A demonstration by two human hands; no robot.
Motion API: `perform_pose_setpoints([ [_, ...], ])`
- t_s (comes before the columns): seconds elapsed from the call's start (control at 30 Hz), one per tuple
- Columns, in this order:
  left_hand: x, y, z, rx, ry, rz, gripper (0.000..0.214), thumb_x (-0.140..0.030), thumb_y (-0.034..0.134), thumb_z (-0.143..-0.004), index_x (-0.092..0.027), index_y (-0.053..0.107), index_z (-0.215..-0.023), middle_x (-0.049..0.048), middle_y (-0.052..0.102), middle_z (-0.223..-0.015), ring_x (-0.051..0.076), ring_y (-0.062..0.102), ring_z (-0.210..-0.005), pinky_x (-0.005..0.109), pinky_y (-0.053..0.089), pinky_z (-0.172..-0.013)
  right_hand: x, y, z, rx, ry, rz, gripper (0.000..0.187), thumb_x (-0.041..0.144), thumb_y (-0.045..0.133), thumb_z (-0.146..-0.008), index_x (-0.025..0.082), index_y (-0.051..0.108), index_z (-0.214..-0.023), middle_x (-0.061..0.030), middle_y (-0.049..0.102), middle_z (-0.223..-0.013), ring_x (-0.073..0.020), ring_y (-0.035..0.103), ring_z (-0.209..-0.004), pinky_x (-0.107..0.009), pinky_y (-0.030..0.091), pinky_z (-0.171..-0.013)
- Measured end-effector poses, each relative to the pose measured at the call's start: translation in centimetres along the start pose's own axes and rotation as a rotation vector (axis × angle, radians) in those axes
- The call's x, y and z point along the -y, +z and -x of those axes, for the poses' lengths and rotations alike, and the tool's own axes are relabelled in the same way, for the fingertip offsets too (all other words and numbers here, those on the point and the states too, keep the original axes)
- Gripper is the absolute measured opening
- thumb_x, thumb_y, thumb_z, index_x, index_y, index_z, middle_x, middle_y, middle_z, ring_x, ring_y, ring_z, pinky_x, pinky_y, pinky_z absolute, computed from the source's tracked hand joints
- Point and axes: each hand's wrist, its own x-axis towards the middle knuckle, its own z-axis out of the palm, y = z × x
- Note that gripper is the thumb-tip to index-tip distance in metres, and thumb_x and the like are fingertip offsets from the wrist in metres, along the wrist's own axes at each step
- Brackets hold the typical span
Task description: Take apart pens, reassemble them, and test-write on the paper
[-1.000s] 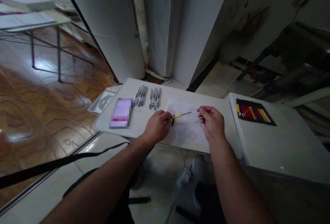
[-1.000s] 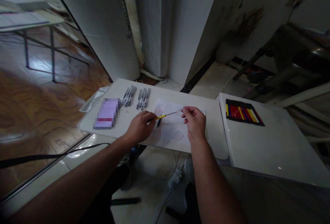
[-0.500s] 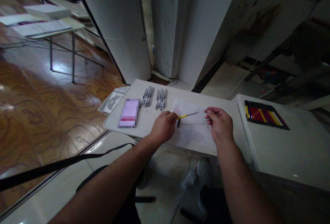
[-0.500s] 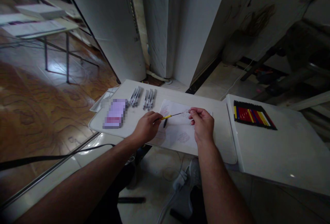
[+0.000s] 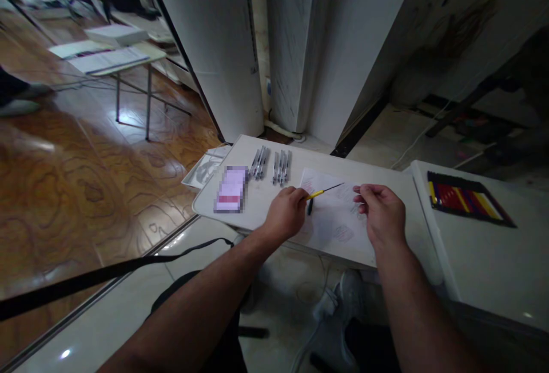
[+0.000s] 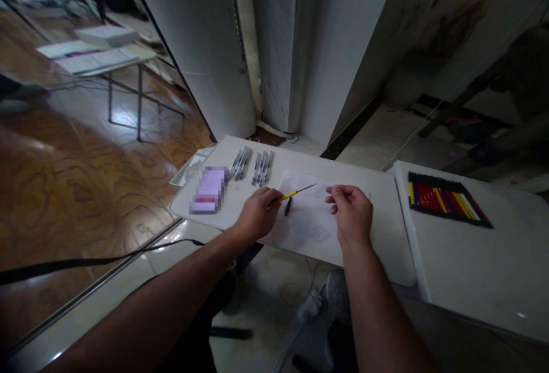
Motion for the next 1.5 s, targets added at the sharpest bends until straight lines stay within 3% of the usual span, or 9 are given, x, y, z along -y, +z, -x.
perform_pose_setpoints([
  [0.4, -0.9, -0.3, 0.2, 0.028, 0.022, 0.056, 0.008, -0.018, 0.055, -0.085, -0.019, 0.062, -0.088, 0.0048, 0.066, -0.086, 0.017, 0.06, -0.08, 0.028, 0.045, -0.071, -0.4, 1.4, 1.4, 0.161, 0.1, 0.042, 0.023, 0.031, 0.075, -0.07, 0.017, 0.058, -0.076, -0.007, 0.074, -0.083, -0.0148, 0.068, -0.062, -0.018, 0.043, -0.041],
  [0.67, -1.1, -0.2, 0.4, 0.036, 0.028, 0.115, 0.009, -0.017, 0.057, -0.082, -0.02, 0.062, -0.088, 0.0044, 0.067, -0.086, 0.017, 0.061, -0.078, 0.027, 0.046, -0.07, -0.9, 1.9, 2.1, 0.262, 0.165, 0.068, 0.031, 0.032, 0.082, -0.063, 0.017, 0.06, -0.078, -0.004, 0.071, -0.07, -0.0188, 0.07, -0.06, -0.024, 0.053, -0.045],
  [1.5, -0.7, 0.0, 0.4, 0.029, 0.045, 0.066, 0.009, -0.017, 0.057, -0.082, -0.02, 0.062, -0.088, 0.0046, 0.067, -0.088, 0.017, 0.06, -0.079, 0.028, 0.045, -0.07, -0.9, 1.6, 1.7, 0.236, 0.085, 0.112, 0.024, 0.031, 0.08, -0.064, 0.016, 0.069, -0.078, -0.0036, 0.07, -0.069, -0.0166, 0.068, -0.061, -0.027, 0.055, -0.052],
])
